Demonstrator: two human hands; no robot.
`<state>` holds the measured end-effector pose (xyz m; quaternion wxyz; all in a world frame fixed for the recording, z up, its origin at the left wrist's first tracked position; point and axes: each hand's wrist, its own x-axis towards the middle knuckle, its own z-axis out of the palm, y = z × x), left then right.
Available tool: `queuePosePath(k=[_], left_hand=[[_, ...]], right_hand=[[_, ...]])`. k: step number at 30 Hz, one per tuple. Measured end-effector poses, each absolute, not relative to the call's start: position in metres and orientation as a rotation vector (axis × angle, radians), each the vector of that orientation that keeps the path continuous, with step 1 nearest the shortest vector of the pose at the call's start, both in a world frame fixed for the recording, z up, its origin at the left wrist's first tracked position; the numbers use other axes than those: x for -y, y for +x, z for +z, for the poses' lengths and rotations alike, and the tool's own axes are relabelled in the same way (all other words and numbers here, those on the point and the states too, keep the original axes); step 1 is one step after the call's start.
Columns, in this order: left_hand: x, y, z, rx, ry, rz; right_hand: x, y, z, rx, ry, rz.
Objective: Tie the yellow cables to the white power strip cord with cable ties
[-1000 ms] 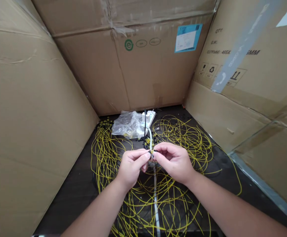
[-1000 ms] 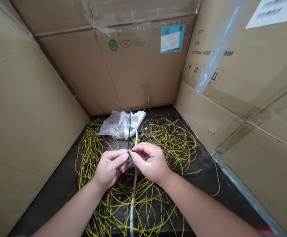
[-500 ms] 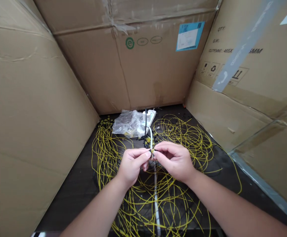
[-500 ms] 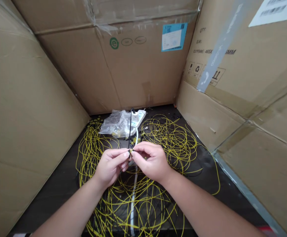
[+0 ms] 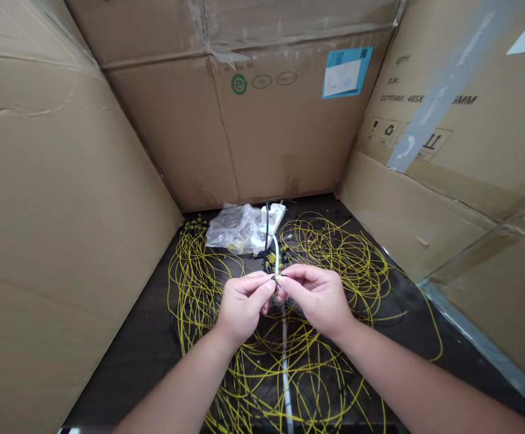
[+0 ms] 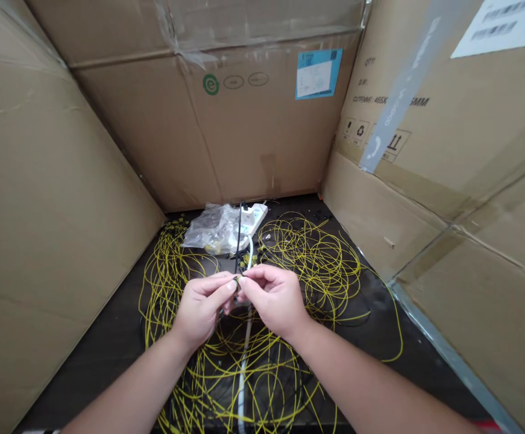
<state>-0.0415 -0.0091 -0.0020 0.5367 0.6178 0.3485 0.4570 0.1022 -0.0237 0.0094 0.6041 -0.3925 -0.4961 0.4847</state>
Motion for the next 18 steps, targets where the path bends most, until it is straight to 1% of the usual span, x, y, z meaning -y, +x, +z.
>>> queuePosePath(k=[8, 18], left_hand=[[0.011, -0.042, 0.004, -0.815, 1.56, 1.106], [0.012, -0.042, 0.009, -0.87, 1.73, 1.176]], right_hand=[[0.024, 0.104, 0.001, 1.015, -0.838, 1.28], [0.023, 0.104, -0.004, 0.984, -0.802, 1.35]])
